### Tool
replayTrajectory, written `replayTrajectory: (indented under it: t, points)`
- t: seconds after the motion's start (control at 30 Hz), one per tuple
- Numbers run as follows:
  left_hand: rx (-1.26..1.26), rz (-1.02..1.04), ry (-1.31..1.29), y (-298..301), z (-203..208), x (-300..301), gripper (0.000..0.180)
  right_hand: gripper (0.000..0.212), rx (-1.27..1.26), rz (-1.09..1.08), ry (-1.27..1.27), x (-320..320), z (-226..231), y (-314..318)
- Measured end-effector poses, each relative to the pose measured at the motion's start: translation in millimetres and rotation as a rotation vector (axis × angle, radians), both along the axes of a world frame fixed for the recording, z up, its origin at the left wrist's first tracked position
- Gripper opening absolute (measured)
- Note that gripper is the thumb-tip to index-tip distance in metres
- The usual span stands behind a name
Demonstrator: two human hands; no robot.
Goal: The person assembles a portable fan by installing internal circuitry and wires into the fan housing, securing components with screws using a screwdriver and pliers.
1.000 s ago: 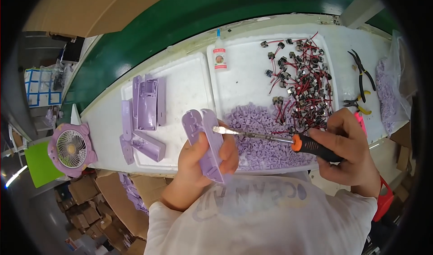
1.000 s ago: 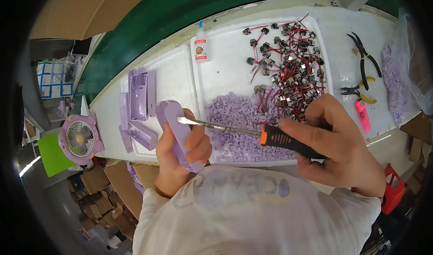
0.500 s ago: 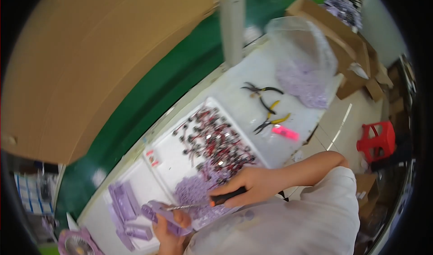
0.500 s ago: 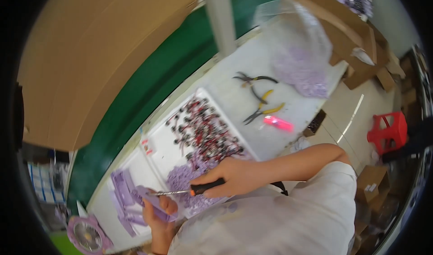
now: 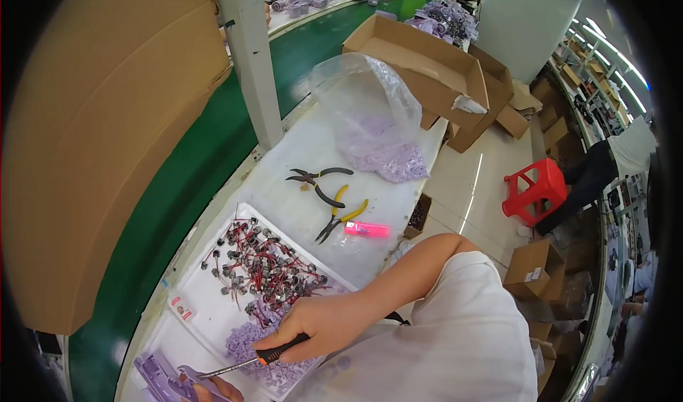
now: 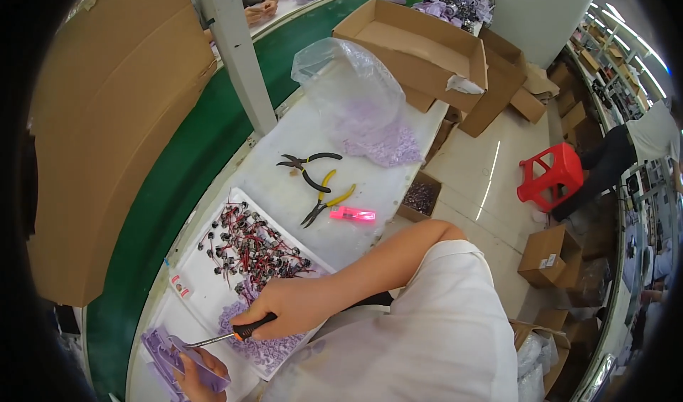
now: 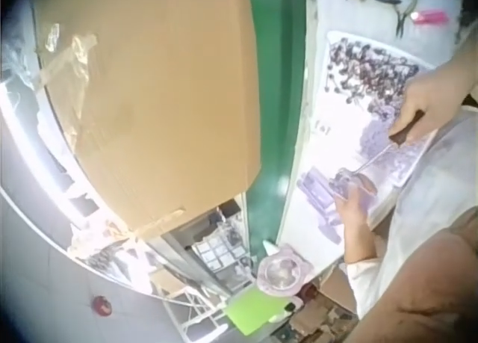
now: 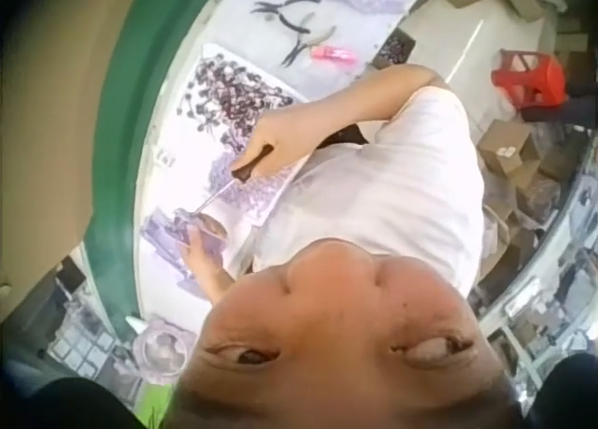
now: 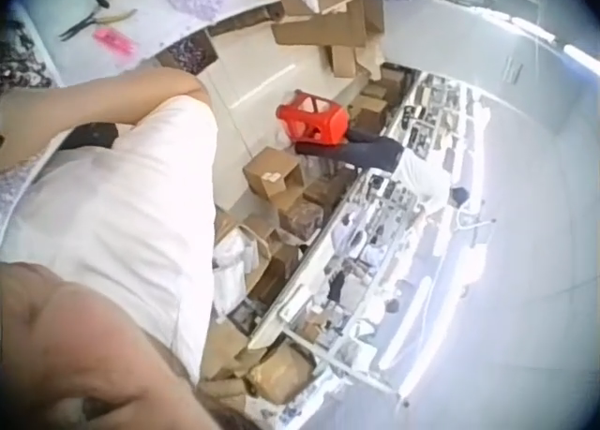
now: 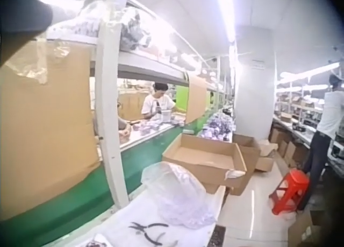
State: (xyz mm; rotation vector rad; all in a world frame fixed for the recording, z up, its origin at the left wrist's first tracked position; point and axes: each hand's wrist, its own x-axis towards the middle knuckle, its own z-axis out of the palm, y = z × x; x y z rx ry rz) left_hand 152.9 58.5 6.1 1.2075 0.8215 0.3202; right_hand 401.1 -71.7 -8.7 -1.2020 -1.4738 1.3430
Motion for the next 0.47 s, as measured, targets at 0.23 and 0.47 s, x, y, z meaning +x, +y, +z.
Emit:
replayTrajectory:
  t: [0.23, 0.47]
  points:
    - [-0.013, 0.273, 0.033, 2, -8, -16, 0.032, 0.043, 0.006, 0.092, -0.073, 3, 8, 12]
    - [0.113, -0.105, 0.003, 22, 31, -7, 0.033, 0.042, -0.012, 0.049, 0.019, 8, 8, 12]
